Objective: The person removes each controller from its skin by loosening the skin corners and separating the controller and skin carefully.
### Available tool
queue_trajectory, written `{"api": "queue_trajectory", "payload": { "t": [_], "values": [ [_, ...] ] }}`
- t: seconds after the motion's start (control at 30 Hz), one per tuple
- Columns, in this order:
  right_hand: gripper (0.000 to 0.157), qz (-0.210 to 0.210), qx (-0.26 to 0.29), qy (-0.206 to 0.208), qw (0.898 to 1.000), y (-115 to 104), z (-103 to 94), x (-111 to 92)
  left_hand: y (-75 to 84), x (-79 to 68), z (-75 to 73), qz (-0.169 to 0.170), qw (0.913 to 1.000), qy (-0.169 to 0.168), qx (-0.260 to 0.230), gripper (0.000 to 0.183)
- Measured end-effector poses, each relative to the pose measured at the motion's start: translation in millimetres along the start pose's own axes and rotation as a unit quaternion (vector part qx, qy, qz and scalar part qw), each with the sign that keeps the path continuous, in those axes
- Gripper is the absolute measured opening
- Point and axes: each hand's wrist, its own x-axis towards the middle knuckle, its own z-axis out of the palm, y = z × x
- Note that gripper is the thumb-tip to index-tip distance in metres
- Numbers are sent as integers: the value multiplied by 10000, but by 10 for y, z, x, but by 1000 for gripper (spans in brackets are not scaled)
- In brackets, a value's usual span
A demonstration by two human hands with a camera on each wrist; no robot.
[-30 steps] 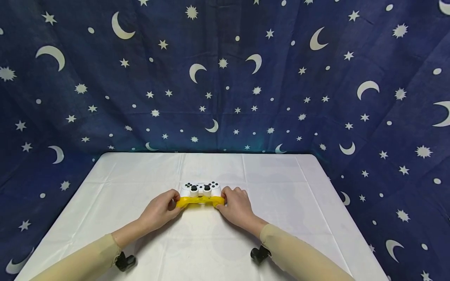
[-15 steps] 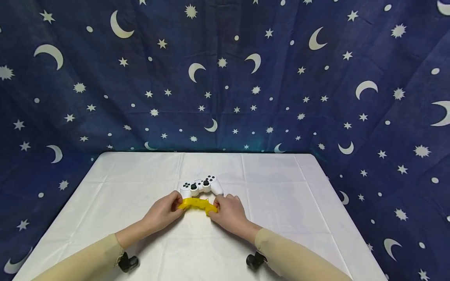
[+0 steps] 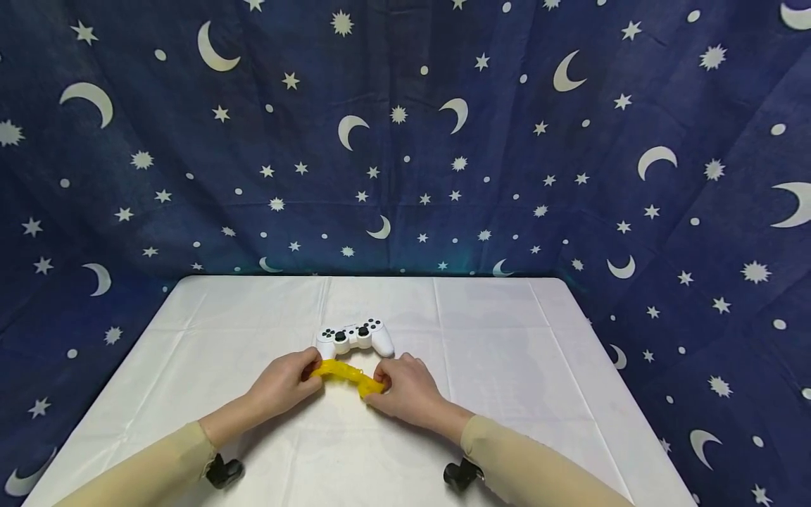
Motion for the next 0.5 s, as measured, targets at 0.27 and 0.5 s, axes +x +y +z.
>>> {"api": "queue_trajectory", "payload": {
  "t": [0.27,0.5],
  "values": [
    [26,-140,410,-312,9986,-109,4,22,-60,-79,-76,-270,9990,-300,168,24],
    [28,121,799,-297,9963,-96,-19,-2,-42,-150,-160,-223,9985,-367,-339,29]
  ]
}}
